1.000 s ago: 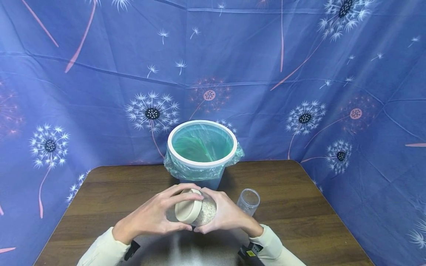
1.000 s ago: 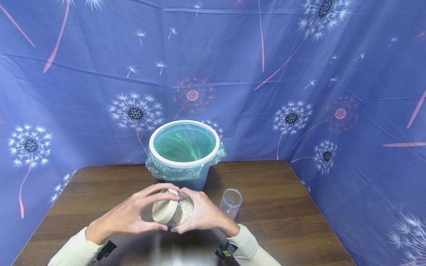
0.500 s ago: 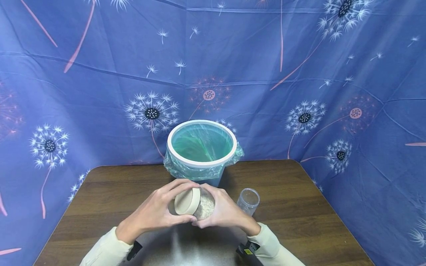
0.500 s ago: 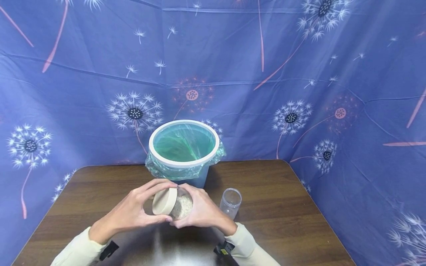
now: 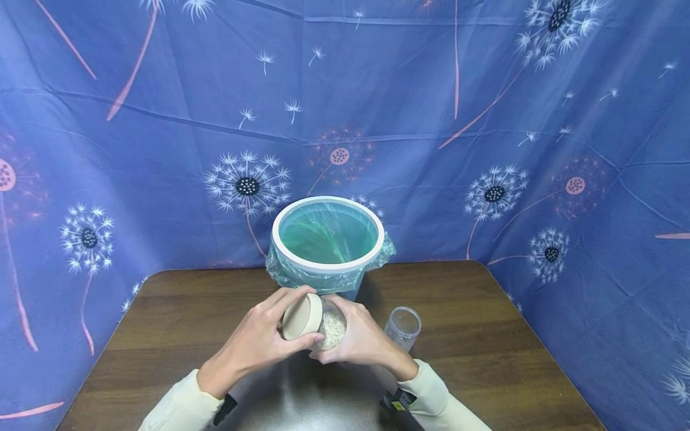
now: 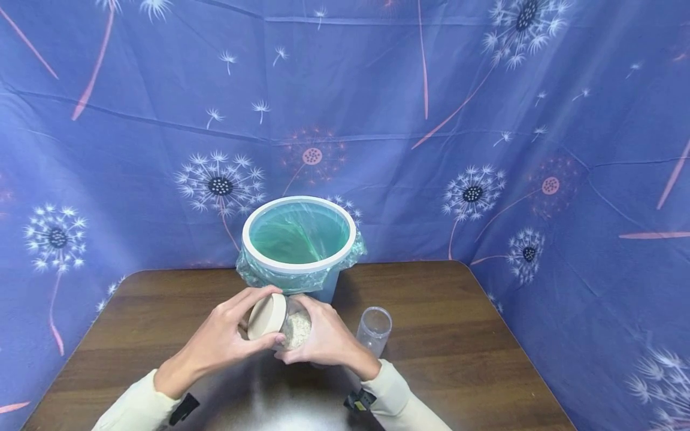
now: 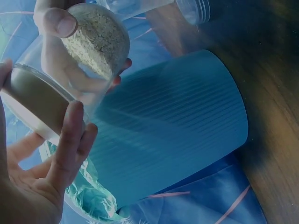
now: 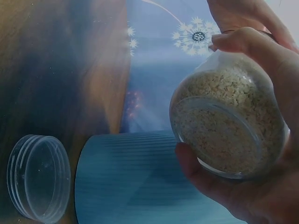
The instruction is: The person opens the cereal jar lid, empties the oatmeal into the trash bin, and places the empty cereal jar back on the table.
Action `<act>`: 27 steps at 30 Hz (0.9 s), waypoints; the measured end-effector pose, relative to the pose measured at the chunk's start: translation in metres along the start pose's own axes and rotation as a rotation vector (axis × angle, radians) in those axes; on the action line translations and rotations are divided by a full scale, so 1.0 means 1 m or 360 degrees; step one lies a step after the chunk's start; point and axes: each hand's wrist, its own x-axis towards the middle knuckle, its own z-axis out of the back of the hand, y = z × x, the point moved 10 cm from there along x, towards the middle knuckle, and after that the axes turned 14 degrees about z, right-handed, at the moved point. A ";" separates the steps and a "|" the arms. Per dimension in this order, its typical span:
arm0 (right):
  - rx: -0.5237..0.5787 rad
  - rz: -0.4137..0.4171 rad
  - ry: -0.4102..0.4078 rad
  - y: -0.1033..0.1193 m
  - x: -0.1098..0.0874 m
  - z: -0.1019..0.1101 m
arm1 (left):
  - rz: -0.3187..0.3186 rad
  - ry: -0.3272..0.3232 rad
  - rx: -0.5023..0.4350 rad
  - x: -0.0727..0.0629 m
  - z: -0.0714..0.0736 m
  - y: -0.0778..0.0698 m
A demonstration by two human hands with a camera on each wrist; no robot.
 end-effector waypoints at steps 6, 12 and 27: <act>-0.0029 -0.0035 -0.0004 -0.002 0.000 0.000 | 0.0030 -0.0017 0.0077 0.002 -0.002 0.000; -0.0061 -0.0008 -0.0011 -0.003 -0.002 0.001 | 0.0037 0.0021 0.0227 0.001 -0.003 0.001; -0.0014 -0.0003 0.0046 -0.003 -0.006 0.001 | -0.0187 0.0461 0.0175 -0.011 -0.008 -0.002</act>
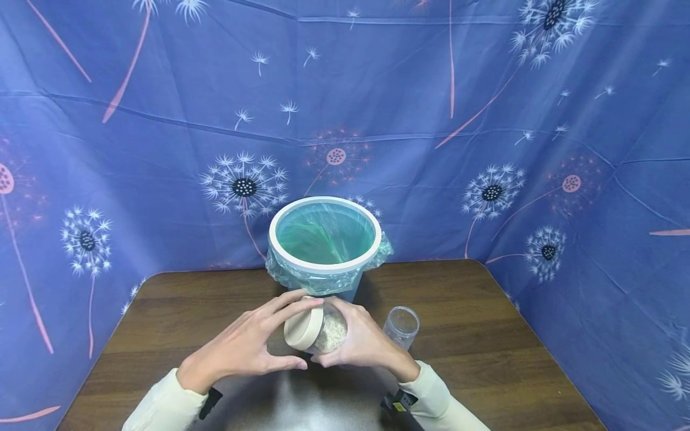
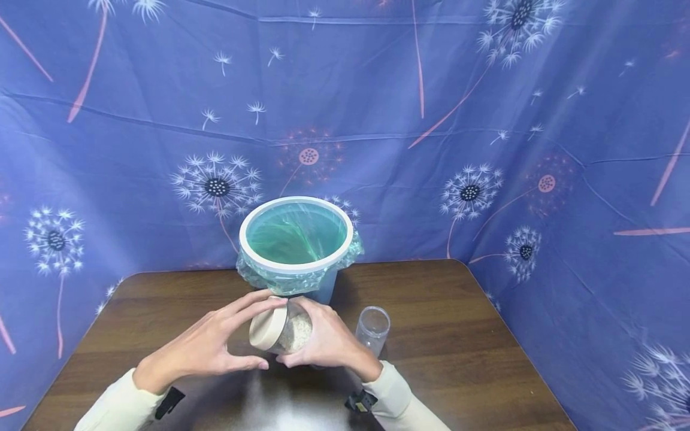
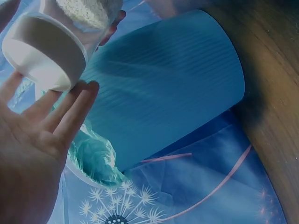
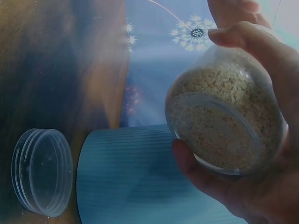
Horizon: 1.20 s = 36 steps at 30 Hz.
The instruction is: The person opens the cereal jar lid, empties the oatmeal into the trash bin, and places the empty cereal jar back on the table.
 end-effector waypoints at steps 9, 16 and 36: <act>0.0082 0.0032 0.0048 0.005 0.001 -0.004 | -0.0119 0.0027 -0.0058 -0.001 0.000 -0.006; 0.0092 0.0046 0.0042 0.006 0.000 -0.006 | -0.0124 0.0003 -0.0079 0.000 0.003 -0.005; 0.0017 0.0046 0.0022 0.005 0.000 -0.005 | 0.0133 -0.0349 -0.0056 0.000 0.004 0.004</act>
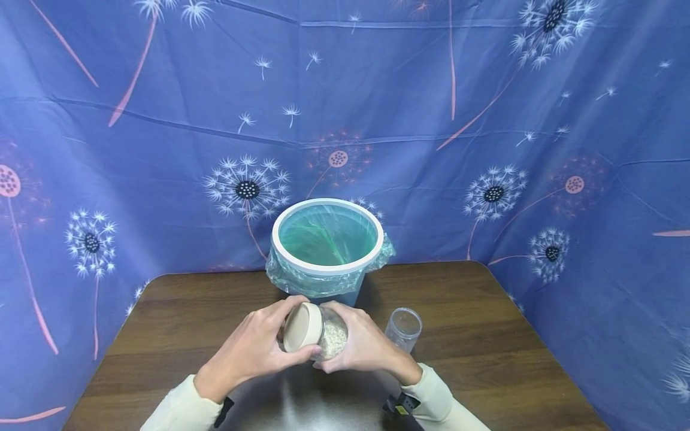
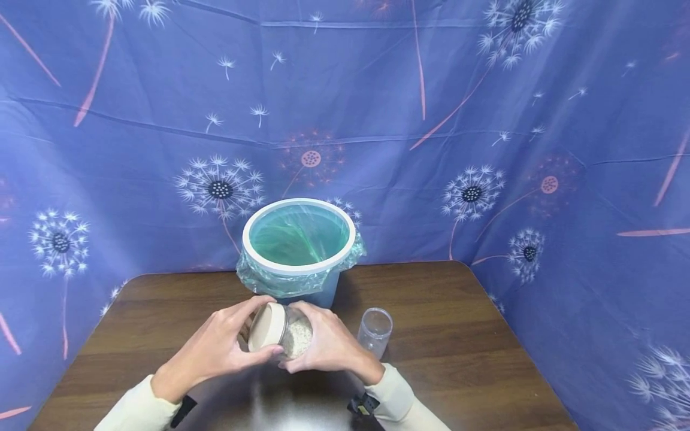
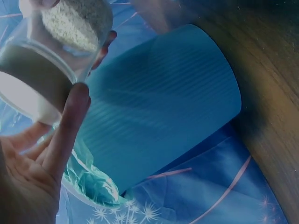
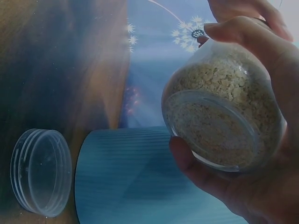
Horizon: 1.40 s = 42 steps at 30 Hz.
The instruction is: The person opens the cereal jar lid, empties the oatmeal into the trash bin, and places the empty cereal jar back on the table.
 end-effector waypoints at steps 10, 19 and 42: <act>-0.0028 -0.0020 -0.0012 -0.001 0.000 0.002 | 0.0159 -0.0150 0.0003 0.002 0.002 0.005; -0.0064 -0.0022 -0.0053 -0.002 -0.004 0.006 | 0.0257 -0.0090 -0.0115 0.001 0.001 0.012; -0.0028 -0.0097 -0.0176 -0.008 -0.024 0.023 | 0.0508 0.0213 0.0018 -0.024 -0.004 0.055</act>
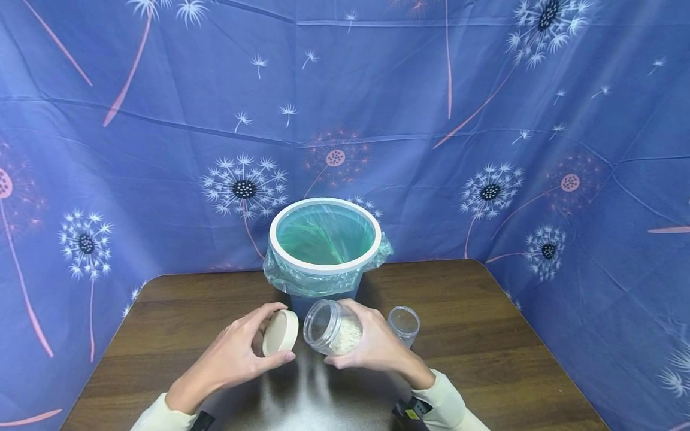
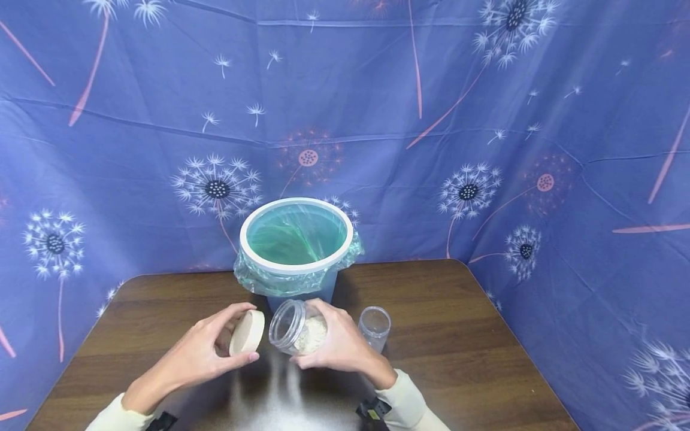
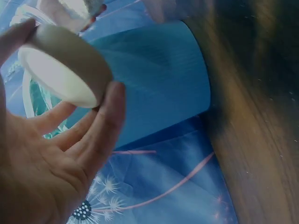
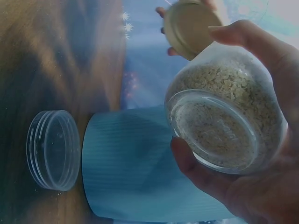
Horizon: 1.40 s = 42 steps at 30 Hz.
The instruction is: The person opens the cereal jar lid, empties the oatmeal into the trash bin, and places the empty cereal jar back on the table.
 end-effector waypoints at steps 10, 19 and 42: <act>0.0096 -0.0142 -0.0037 -0.004 -0.010 0.009 | 0.0079 0.0120 0.0513 -0.005 -0.018 0.024; 0.0038 -0.0203 -0.0058 -0.003 -0.011 0.026 | 0.0075 0.0163 0.0700 -0.013 -0.033 0.044; -0.0051 -0.0122 -0.0183 0.009 -0.003 0.084 | 0.0112 0.0174 0.0777 -0.021 -0.041 0.067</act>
